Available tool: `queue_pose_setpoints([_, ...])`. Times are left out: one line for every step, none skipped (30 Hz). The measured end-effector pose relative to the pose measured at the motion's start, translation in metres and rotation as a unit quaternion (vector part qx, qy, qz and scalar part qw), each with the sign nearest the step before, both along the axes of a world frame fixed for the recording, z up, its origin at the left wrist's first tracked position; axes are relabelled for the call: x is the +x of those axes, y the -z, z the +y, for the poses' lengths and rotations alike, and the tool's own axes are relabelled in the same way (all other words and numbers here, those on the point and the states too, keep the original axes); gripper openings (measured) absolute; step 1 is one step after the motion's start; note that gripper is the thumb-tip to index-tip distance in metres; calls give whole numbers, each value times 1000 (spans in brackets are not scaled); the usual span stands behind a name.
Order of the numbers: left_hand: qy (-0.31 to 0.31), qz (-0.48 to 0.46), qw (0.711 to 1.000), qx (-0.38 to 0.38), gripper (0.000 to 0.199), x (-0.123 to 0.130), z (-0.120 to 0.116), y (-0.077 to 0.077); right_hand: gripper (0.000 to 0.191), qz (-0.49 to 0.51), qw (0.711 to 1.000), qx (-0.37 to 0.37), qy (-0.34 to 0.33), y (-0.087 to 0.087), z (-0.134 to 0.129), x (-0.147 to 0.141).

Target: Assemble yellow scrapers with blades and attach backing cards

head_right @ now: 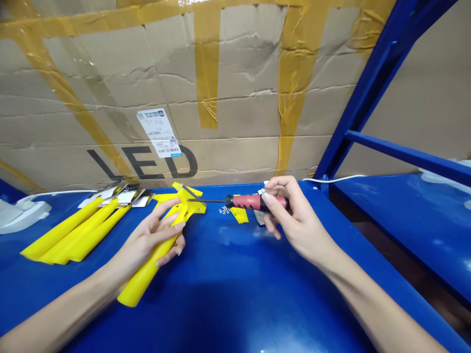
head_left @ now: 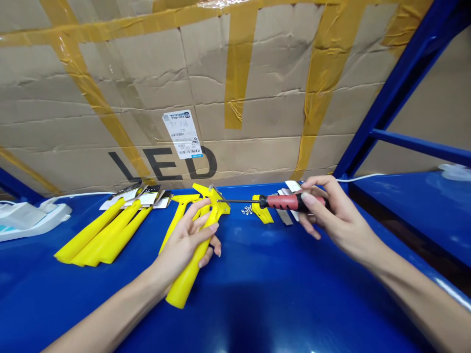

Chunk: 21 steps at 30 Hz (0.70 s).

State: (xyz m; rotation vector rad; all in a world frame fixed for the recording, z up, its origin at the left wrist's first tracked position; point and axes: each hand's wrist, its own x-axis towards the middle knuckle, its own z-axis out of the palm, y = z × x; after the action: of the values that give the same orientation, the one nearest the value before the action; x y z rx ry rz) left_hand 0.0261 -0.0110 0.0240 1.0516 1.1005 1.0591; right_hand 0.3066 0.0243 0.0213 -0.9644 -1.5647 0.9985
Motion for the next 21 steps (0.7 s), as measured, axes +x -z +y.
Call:
queue_pose_setpoints([7,7,1000,0,76,0,0,1,28,-26,999,5,33,0,0,0])
queue_pose_setpoints([12,11,1000,2,76,0,0,1,29,-42,997,6,57,0,0,0])
queue_pose_setpoints([11,13,1000,4,75,0,-1,1,31,-43,997,1,61,0,0,0])
queue_pose_setpoints([7,13,1000,5,75,0,-1,1,31,-32,998,-6,45,-1,0,0])
queue_pose_setpoints([2,13,1000,5,75,0,-1,1,32,-13,1000,-13,16,-1,0,0])
queue_pose_setpoints([-6,11,1000,4,76,0,0,1,36,8,1000,-15,-15,-2,0,1])
queue_pose_setpoints([-12,9,1000,4,76,0,0,0,38,22,999,-12,-37,-2,0,0])
queue_pose_setpoints([-14,8,1000,4,77,0,0,0,37,20,999,-5,-40,-2,1,0])
queue_pose_setpoints([-13,9,1000,4,77,0,0,0,32,4,1000,5,-23,-1,1,0])
queue_pose_setpoints([-10,10,1000,4,77,0,0,0,28,-21,1000,16,11,0,1,-1])
queue_pose_setpoints([-7,12,1000,3,77,0,0,0,26,-53,997,24,44,1,1,-1])
queue_pose_setpoints([-4,13,1000,2,76,0,-1,0,27,-81,994,29,67,2,1,-1])
queue_pose_setpoints([-3,14,1000,2,76,0,-1,-1,27,-94,993,31,72,2,1,-1])
queue_pose_setpoints([-6,12,1000,4,76,0,-1,-1,24,-88,994,30,54,2,0,-1])
queue_pose_setpoints([-11,8,1000,9,77,0,-1,-2,22,-68,997,26,19,2,0,-1])
queue_pose_setpoints([-17,2,1000,15,78,-1,-1,-2,24,-39,999,23,-19,2,-1,-1])
queue_pose_setpoints([-21,-2,1000,21,79,-1,-1,-3,29,-13,999,20,-46,2,-1,-1])
queue_pose_setpoints([-24,-6,999,25,81,-1,-1,-4,31,3,998,19,-54,1,-2,-2])
queue_pose_setpoints([-21,-5,999,27,82,-2,-1,-4,29,3,999,20,-39,1,-2,-2])
queue_pose_setpoints([-15,-2,1000,27,81,-2,-1,-4,26,-9,1000,22,-5,2,-1,-3])
queue_pose_setpoints([-5,3,1000,25,80,-2,-1,-4,26,-27,999,21,33,2,-1,-3])
